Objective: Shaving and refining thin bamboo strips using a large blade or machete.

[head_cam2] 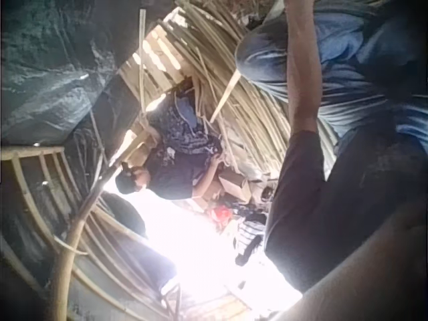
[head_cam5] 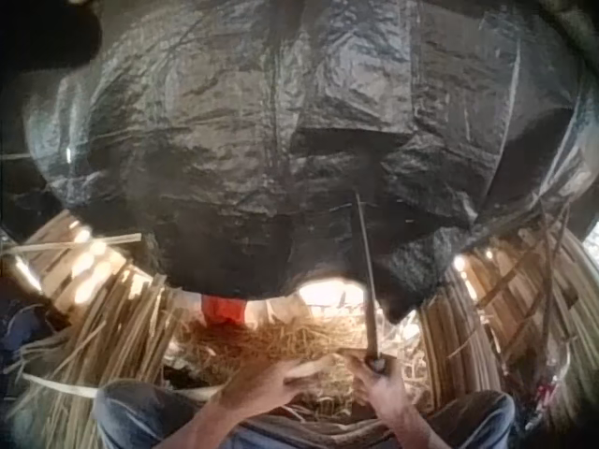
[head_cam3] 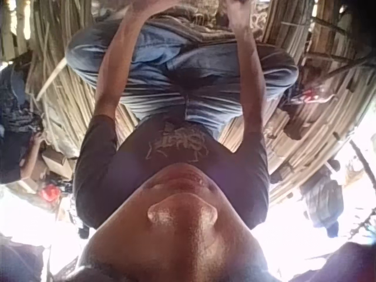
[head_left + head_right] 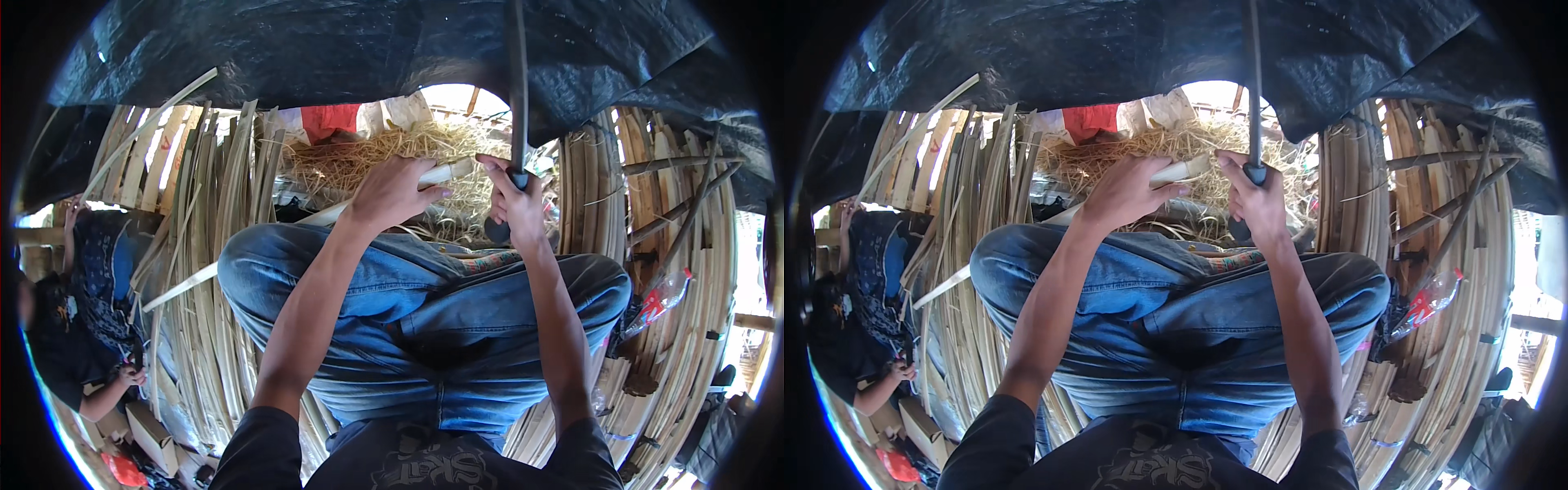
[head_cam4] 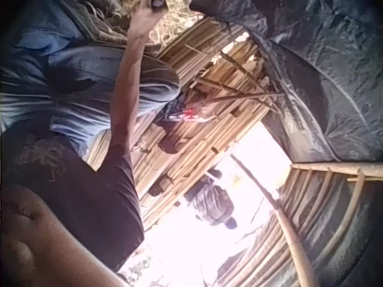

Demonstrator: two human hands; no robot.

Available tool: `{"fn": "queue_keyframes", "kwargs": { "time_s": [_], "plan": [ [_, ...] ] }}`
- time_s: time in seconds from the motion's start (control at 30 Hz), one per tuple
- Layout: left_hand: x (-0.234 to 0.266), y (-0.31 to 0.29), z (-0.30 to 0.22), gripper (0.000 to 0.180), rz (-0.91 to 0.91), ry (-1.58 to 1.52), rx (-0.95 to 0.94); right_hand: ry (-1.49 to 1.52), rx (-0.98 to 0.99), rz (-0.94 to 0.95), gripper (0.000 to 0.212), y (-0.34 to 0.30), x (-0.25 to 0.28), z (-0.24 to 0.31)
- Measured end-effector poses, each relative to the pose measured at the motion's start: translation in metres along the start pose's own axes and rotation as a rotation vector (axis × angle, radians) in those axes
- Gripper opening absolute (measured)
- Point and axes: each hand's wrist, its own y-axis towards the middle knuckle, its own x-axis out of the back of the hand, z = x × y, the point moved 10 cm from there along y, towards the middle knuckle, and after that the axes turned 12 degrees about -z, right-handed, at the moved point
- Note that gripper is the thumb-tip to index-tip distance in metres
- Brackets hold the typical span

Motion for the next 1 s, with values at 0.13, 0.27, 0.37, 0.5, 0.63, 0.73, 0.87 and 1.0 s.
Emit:
{"fn": "queue_keyframes", "kwargs": {
  "time_s": [0.13,0.27,0.37,0.5,0.63,0.73,0.87,1.0],
  "plan": [
    [-0.002,0.005,-0.002,0.05,0.054,0.105,0.061,0.018,-0.125,0.013,0.026,0.005,-0.006,-0.035],
    [0.0,0.009,-0.001,0.041,0.009,0.085,0.045,0.058,-0.127,0.038,0.024,0.003,-0.013,-0.027],
    [-0.005,0.009,-0.002,0.044,0.012,0.091,0.034,0.096,-0.153,0.047,0.023,0.005,-0.012,-0.035],
    [-0.006,0.009,-0.003,0.042,0.002,0.049,0.022,0.111,-0.192,0.055,0.024,0.006,-0.012,-0.042],
    [-0.004,0.009,-0.003,0.04,0.033,0.071,0.055,0.142,-0.238,0.038,0.024,0.005,-0.011,-0.044],
    [-0.004,0.007,-0.003,0.039,0.023,0.054,0.037,0.116,-0.219,0.036,0.025,0.006,-0.011,-0.043],
    [-0.005,0.006,-0.004,0.036,0.004,0.005,0.004,0.139,-0.228,0.056,0.025,0.006,-0.012,-0.043],
    [-0.007,0.005,-0.004,0.033,0.036,-0.012,0.049,0.13,-0.222,0.067,0.027,0.005,-0.015,-0.043]
  ]
}}
